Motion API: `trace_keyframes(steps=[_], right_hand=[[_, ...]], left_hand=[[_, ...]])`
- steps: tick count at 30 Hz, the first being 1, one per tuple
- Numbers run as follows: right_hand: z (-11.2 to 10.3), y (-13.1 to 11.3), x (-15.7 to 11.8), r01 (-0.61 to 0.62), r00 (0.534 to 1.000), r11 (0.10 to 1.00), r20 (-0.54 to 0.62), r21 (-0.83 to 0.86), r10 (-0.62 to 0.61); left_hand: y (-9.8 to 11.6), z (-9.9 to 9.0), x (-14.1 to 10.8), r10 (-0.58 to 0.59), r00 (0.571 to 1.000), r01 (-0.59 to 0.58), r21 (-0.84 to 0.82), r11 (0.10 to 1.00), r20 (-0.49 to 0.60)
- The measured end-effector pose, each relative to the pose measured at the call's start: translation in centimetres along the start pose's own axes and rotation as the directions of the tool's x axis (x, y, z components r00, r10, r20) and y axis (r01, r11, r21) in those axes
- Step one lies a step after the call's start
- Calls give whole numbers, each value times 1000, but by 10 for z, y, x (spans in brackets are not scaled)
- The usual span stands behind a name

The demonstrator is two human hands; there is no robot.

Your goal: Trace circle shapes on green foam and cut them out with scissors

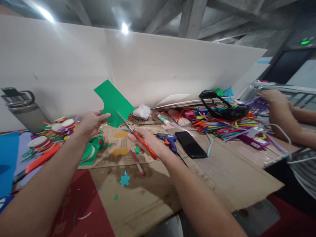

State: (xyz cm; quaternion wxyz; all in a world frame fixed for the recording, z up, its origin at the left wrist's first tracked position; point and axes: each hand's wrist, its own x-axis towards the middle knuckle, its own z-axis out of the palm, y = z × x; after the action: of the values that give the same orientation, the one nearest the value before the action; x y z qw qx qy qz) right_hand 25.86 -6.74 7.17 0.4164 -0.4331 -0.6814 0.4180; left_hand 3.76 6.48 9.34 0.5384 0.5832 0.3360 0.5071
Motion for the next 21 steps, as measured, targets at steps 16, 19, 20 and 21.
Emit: trace_keyframes(steps=[16,19,20,21], right_hand=[[-3,-9,-3,-59,994,992,81,-110,69],[-5,-2,-1,-33,993,993,111,-110,45],[-5,-1,-1,-32,992,993,122,-111,45],[-5,-1,-1,-35,990,993,130,-111,49]], left_hand=[[-3,-4,3,-5,999,5,19,1000,36],[-4,-5,4,4,999,-3,-26,1000,33],[-4,-5,4,5,1000,-4,-40,999,29],[-4,-4,4,6,1000,-4,-50,999,25]])
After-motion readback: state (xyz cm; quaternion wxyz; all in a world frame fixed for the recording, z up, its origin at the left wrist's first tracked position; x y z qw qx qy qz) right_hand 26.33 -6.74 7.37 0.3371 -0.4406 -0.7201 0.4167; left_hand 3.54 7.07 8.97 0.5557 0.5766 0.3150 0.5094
